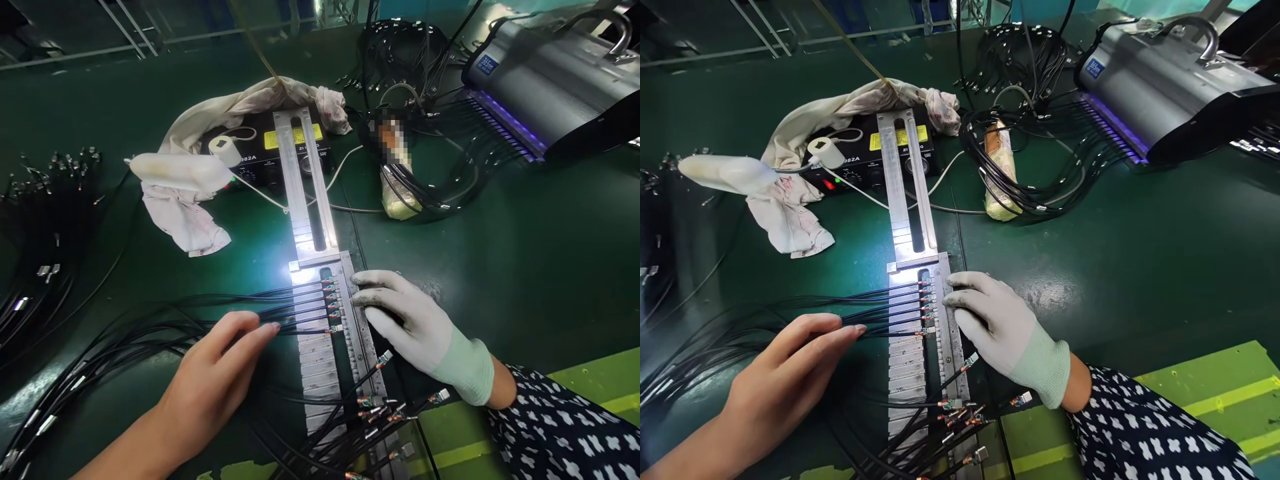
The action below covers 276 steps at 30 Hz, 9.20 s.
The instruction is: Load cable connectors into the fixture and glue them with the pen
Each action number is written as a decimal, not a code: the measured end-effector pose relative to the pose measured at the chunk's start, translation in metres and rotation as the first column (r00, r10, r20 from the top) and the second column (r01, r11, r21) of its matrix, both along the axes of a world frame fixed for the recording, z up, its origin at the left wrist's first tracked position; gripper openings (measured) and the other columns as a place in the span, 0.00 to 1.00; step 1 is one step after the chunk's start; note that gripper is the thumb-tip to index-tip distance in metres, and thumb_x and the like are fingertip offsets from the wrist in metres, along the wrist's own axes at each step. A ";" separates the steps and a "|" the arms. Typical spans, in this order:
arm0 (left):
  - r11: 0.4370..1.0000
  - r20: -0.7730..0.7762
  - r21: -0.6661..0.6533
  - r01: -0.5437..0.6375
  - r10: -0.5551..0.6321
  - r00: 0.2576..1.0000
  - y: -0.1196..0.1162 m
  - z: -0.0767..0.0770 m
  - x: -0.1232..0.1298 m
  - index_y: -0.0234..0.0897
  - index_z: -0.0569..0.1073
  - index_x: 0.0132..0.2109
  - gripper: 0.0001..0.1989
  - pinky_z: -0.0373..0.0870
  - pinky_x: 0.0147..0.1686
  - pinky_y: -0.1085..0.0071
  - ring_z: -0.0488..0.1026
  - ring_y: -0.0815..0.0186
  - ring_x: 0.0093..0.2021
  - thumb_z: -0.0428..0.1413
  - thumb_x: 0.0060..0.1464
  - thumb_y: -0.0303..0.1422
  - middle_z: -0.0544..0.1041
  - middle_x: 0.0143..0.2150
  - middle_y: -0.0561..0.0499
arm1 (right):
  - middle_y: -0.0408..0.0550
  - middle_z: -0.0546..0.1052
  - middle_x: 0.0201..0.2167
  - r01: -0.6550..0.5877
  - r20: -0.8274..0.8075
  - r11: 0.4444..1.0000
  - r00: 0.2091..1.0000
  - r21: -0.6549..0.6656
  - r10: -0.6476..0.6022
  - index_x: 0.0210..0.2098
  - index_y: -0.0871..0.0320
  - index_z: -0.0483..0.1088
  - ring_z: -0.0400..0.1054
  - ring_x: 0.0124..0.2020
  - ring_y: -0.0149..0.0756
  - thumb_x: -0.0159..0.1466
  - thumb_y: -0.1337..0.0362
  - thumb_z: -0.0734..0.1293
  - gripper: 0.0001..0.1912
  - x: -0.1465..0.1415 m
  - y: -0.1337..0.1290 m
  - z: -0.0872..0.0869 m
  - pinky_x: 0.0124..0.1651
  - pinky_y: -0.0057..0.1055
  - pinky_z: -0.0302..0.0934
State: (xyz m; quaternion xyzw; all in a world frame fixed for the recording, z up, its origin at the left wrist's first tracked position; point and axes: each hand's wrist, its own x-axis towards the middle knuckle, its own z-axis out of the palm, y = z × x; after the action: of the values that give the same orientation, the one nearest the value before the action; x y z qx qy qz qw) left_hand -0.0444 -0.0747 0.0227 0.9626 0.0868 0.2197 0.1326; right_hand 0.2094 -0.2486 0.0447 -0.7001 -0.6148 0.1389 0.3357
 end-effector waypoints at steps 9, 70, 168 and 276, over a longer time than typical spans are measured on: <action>1.000 -0.007 0.015 0.001 -0.001 1.000 -0.001 0.001 0.004 0.37 0.66 0.54 0.16 0.67 0.41 0.77 0.68 0.69 0.43 0.47 0.63 0.19 0.65 0.46 0.47 | 0.48 0.70 0.57 -0.008 0.000 1.000 1.000 0.024 0.008 0.48 0.54 0.73 0.65 0.58 0.40 0.69 0.71 0.62 0.12 0.001 0.000 -0.001 0.59 0.40 0.62; 0.897 0.017 0.422 -0.132 0.137 0.990 -0.018 -0.021 -0.040 0.34 0.74 0.52 0.17 0.67 0.41 0.63 0.71 0.59 0.43 0.46 0.62 0.21 0.77 0.45 0.43 | 0.50 0.69 0.61 -0.256 0.549 0.956 0.783 -0.145 0.293 0.52 0.54 0.73 0.57 0.63 0.53 0.71 0.59 0.61 0.14 -0.040 0.015 0.012 0.66 0.57 0.44; 0.989 -0.016 -0.057 0.135 -0.136 0.991 0.019 -0.014 0.007 0.37 0.66 0.62 0.23 0.66 0.39 0.74 0.66 0.68 0.40 0.43 0.63 0.18 0.68 0.43 0.48 | 0.43 0.77 0.35 0.043 -0.194 0.998 0.980 0.045 -0.034 0.41 0.56 0.76 0.71 0.37 0.34 0.70 0.66 0.64 0.08 0.022 0.030 0.008 0.41 0.31 0.64; 0.876 -0.189 0.433 0.211 -0.140 0.972 -0.042 0.001 0.024 0.32 0.59 0.64 0.22 0.61 0.58 0.52 0.65 0.49 0.64 0.44 0.64 0.24 0.69 0.62 0.32 | 0.47 0.76 0.33 0.115 -0.260 0.993 0.959 0.002 -0.111 0.41 0.58 0.75 0.69 0.30 0.37 0.69 0.54 0.64 0.14 0.004 0.000 -0.006 0.35 0.34 0.64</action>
State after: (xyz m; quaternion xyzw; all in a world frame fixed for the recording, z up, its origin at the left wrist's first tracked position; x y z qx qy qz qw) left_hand -0.0200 -0.1168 0.0236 0.9848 -0.0446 0.1467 -0.0816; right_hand 0.2138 -0.2488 0.0386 -0.7070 -0.5258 0.2047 0.4264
